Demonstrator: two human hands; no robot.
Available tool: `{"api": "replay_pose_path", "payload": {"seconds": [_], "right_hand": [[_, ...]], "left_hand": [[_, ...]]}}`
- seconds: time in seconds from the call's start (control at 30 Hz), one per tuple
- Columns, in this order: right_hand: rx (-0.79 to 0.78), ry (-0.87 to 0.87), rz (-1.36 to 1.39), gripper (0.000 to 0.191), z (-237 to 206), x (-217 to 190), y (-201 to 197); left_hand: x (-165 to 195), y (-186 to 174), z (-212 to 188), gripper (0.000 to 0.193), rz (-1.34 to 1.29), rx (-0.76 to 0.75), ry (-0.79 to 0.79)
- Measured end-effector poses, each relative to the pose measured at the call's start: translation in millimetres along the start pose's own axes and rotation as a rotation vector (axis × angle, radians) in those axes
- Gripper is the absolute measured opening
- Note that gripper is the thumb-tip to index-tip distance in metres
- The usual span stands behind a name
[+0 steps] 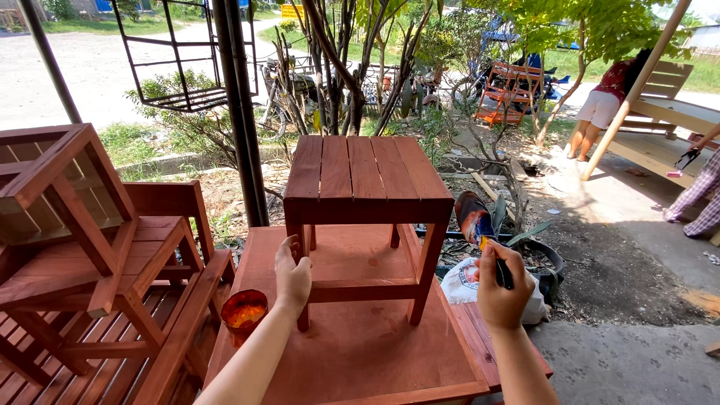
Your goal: The person paints a small wooden stool with reddish-brown stain using a paintbrush. They dip the brush into a can of stain, brush the legs and frame of the stool, rotate the stool to reach different sides, and continue coating the legs and lower rails.
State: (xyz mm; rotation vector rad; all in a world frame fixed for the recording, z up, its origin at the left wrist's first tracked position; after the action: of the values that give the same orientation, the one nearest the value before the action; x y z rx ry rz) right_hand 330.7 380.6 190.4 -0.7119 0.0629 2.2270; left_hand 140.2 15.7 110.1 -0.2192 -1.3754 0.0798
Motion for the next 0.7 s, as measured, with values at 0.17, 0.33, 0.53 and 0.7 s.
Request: {"api": "replay_pose_path", "payload": {"seconds": [0.17,0.33,0.53,0.7], "right_hand": [[0.021,0.049,0.120,0.015,-3,-9,7],[-0.001,0.144,0.107,0.017,-19,-2,9],[0.008,0.131,0.096,0.017,-24,10,-2],[-0.009,0.073,0.093,0.017,-12,24,-11]], "left_hand": [[-3,32,-5,0.058,-0.267,-0.221,-0.120],[3,79,-5,0.071,-0.730,-0.346,-0.233],[31,117,9,0.087,-1.095,-0.354,-0.169],[44,146,13,0.089,-1.398,-0.321,-0.213]]}}
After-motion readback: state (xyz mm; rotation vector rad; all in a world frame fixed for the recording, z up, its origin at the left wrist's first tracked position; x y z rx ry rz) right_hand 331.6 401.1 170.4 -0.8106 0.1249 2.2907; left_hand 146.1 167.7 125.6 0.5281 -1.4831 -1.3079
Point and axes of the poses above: each hand's wrist, its own z-axis towards the middle knuckle, its own y-axis out of the palm, x = y × z, the point moved 7 cm from there along z, towards the middle knuckle, and after that the axes turned 14 degrees about -x, right-handed, at the moved point
